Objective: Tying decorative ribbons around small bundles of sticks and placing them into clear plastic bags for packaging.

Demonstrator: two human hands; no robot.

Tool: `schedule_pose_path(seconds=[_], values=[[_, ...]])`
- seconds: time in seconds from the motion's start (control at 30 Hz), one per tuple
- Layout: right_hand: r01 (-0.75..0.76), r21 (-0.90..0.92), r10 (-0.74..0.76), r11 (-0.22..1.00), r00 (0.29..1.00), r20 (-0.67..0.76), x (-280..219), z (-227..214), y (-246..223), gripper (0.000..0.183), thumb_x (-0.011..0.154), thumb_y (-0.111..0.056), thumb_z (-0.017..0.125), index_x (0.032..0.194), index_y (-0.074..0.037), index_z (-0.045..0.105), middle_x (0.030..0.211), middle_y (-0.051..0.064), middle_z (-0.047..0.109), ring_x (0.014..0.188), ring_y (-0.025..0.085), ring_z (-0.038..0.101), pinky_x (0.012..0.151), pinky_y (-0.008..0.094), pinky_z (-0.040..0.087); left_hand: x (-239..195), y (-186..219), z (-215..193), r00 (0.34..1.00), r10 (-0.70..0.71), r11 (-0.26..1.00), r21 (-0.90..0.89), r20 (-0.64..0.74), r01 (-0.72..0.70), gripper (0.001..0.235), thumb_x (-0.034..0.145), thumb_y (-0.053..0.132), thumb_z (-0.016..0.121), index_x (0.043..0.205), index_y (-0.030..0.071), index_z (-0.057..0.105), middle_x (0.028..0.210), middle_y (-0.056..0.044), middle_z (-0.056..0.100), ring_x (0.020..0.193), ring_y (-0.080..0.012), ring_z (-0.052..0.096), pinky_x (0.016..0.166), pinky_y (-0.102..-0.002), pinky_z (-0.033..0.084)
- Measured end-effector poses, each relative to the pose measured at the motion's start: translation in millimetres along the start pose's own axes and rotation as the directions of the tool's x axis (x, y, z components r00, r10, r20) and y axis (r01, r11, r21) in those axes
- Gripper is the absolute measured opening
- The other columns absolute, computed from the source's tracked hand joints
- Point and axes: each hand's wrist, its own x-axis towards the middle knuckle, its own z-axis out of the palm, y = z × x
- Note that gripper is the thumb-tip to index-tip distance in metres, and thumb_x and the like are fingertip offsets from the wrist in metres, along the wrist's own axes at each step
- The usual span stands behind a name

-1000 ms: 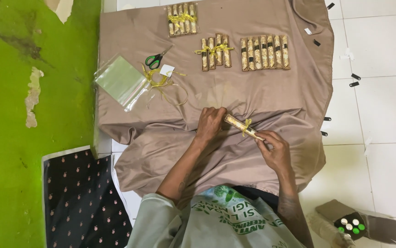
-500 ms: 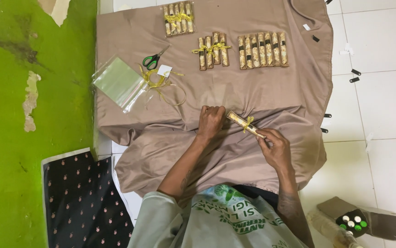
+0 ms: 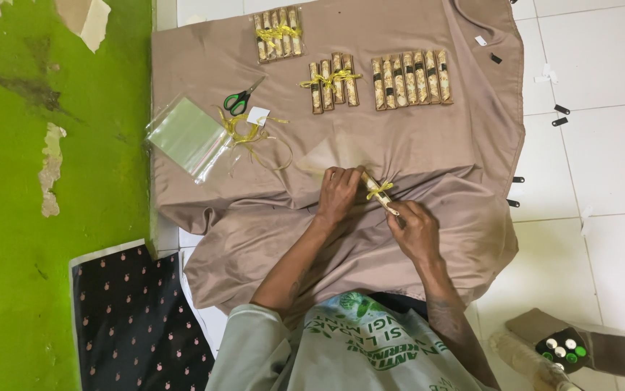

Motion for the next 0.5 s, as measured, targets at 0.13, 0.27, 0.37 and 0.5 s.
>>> schedule_pose_path(seconds=[0.13, 0.27, 0.37, 0.5], values=[[-0.03, -0.045, 0.029, 0.999, 0.999, -0.011, -3, 5, 8, 0.021, 0.081, -0.009, 0.081, 0.1, -0.018, 0.079, 0.089, 0.006, 0.073, 0.085, 0.029, 0.074, 0.073, 0.04, 0.06, 15, 6, -28, 0.997, -0.026, 0.999, -0.047, -0.069, 0.023, 0.003, 0.094, 0.008, 0.069, 0.092, 0.01, 0.069, 0.083, -0.005, 0.068, 0.076, -0.0209, 0.069, 0.084, -0.035, 0.053], [0.019, -0.07, -0.019, 0.997, 1.0, 0.006, -1, 5, 7, 0.022, 0.08, -0.009, 0.081, 0.099, -0.02, 0.079, 0.093, 0.002, 0.074, 0.088, 0.025, 0.073, 0.075, 0.038, 0.059, 11, 11, -25, 0.995, -0.056, 0.992, -0.118, -0.08, 0.046, 0.004, 0.091, 0.014, 0.073, 0.092, 0.013, 0.069, 0.099, -0.008, 0.075, 0.093, -0.025, 0.075, 0.095, -0.045, 0.055], [0.01, -0.054, -0.013, 0.998, 0.999, -0.05, 2, 11, 3, 0.02, 0.082, -0.009, 0.082, 0.099, -0.019, 0.079, 0.094, 0.001, 0.074, 0.089, 0.024, 0.073, 0.075, 0.036, 0.059, 9, 16, -24, 0.998, -0.025, 0.986, -0.166, -0.057, 0.015, 0.004, 0.092, 0.015, 0.073, 0.093, 0.013, 0.069, 0.102, -0.009, 0.076, 0.098, -0.0256, 0.076, 0.097, -0.047, 0.054], [-0.093, -0.001, 0.091, 0.996, 0.977, -0.19, 1, 24, -3, 0.016, 0.085, -0.007, 0.083, 0.098, -0.012, 0.078, 0.093, 0.006, 0.074, 0.084, 0.026, 0.072, 0.068, 0.034, 0.059, 9, 16, -23, 1.0, 0.017, 0.966, -0.259, -0.021, -0.022, 0.005, 0.094, 0.012, 0.071, 0.091, 0.008, 0.07, 0.104, -0.013, 0.075, 0.1, -0.0302, 0.075, 0.094, -0.047, 0.056]])
